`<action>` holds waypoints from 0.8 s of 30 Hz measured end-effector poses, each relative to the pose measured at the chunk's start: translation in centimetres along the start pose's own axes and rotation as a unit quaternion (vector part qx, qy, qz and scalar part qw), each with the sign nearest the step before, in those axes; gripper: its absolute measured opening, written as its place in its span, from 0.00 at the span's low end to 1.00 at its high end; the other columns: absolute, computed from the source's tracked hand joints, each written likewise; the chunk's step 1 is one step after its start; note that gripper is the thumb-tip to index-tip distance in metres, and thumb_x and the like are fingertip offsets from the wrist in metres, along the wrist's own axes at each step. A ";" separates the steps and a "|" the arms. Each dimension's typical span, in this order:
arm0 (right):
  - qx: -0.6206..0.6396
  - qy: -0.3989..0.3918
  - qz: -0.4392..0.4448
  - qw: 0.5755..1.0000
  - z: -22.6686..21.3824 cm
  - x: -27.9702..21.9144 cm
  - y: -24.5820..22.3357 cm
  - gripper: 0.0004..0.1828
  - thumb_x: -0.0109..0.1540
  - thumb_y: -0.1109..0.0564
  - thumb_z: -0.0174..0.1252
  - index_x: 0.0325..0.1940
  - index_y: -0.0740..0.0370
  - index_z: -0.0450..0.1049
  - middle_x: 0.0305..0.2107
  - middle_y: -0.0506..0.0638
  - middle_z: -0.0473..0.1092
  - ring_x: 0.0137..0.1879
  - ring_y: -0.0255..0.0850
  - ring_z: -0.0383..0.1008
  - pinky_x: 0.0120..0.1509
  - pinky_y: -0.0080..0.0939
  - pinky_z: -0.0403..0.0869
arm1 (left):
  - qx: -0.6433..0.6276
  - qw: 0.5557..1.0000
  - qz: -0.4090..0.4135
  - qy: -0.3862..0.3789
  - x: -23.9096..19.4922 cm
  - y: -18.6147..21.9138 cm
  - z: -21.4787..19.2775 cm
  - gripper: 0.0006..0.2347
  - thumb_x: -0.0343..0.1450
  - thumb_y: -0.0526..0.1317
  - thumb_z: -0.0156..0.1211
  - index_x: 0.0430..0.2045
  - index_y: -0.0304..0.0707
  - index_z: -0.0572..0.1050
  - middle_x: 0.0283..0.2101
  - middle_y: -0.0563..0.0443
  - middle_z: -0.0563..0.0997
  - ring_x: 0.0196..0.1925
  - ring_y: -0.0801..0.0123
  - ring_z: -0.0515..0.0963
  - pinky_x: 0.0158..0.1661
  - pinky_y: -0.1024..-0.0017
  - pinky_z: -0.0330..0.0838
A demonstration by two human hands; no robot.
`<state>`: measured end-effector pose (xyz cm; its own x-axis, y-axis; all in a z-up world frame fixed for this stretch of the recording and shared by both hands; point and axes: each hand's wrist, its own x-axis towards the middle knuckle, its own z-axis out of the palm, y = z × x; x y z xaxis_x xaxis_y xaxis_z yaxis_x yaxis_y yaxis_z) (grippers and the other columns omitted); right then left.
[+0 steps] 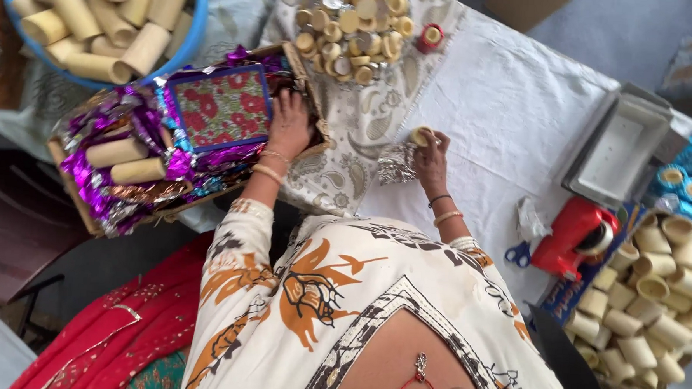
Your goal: The person wraps small cylindrical candle-like objects in shiny metallic foil sheets. They fold the foil around the object, use a tape dispenser to secure the wrapping, and then place the finished item on the table. The process is repeated with different colored foils.
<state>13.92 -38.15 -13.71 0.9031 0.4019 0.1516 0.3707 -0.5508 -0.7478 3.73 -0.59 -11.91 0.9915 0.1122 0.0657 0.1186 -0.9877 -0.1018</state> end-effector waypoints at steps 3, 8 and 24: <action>0.057 0.002 0.030 0.998 -0.9 -0.2 -1.0 0.32 0.61 0.72 0.58 0.67 0.55 0.64 0.60 0.56 0.56 0.47 0.45 0.79 0.51 0.41 0.82 | -0.184 0.983 -0.019 -0.002 0.4 -0.6 -8.4 0.28 0.60 0.47 0.66 0.48 0.22 0.70 0.54 0.30 0.68 0.61 0.36 0.62 0.61 0.46 0.57; 0.071 0.029 0.083 0.994 -1.5 -0.9 -0.8 0.31 0.60 0.72 0.61 0.65 0.57 0.62 0.58 0.54 0.57 0.42 0.40 0.76 0.46 0.37 0.81 | -0.235 0.968 -0.045 0.076 -0.1 -0.5 -12.7 0.15 0.65 0.38 0.63 0.41 0.30 0.69 0.48 0.38 0.68 0.58 0.45 0.65 0.61 0.50 0.63; -0.069 0.012 0.170 0.983 -3.0 -0.3 -3.1 0.40 0.52 0.61 0.72 0.65 0.50 0.61 0.61 0.57 0.55 0.57 0.54 0.70 0.51 0.51 0.77 | -0.484 0.852 0.041 -0.195 4.3 21.4 -1.2 0.10 0.73 0.48 0.63 0.36 0.44 0.84 0.49 0.41 0.67 0.52 0.50 0.70 0.53 0.56 0.69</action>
<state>13.18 -38.76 -9.44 0.9842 0.1607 -0.0746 0.0713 -0.7446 -0.6637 10.50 -21.34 -12.61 0.9588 -0.1213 -0.2567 0.1356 -0.5990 0.7892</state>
